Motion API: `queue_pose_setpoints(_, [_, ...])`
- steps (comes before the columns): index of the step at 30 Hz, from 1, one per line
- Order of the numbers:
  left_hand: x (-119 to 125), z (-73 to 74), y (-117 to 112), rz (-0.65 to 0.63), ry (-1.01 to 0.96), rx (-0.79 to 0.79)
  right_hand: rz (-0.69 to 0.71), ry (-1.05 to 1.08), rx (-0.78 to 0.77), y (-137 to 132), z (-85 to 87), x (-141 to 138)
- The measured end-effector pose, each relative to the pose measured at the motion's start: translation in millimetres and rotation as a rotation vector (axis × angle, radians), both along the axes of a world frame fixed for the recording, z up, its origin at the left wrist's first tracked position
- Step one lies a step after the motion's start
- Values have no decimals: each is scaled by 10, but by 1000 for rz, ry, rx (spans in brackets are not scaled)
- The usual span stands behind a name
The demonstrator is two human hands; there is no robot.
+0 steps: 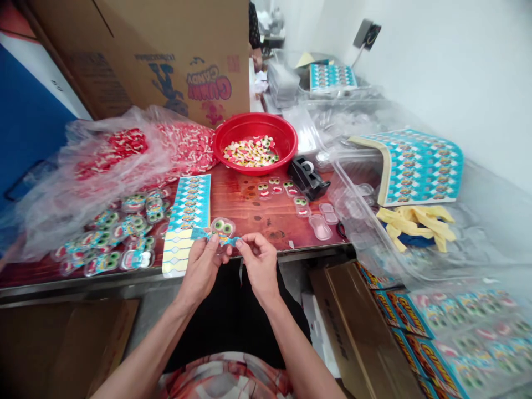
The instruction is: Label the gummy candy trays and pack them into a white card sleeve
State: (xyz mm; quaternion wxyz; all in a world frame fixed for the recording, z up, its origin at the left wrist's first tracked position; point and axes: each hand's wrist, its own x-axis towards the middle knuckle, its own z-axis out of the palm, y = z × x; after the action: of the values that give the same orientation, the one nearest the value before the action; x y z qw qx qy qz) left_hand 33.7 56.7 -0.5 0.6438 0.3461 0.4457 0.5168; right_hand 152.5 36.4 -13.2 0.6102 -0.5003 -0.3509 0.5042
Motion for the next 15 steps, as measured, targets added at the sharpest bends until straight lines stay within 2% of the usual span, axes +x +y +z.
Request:
queue_pose_setpoints(4, [-46,122,13,-143,-291,-172,36,9,35,10,29,-29])
queue_pose_setpoints(8, [-152,198,46,-265,-454,-338,107,-4,63,1,109,-28])
queue_pose_setpoints(11, [-218,231,40,-331,-539,-360,138,-20,89,-6,224,-78])
queue_pose_setpoints(15, [-294,231,-2,-348,-571,-325,87,-3,87,1,349,-155])
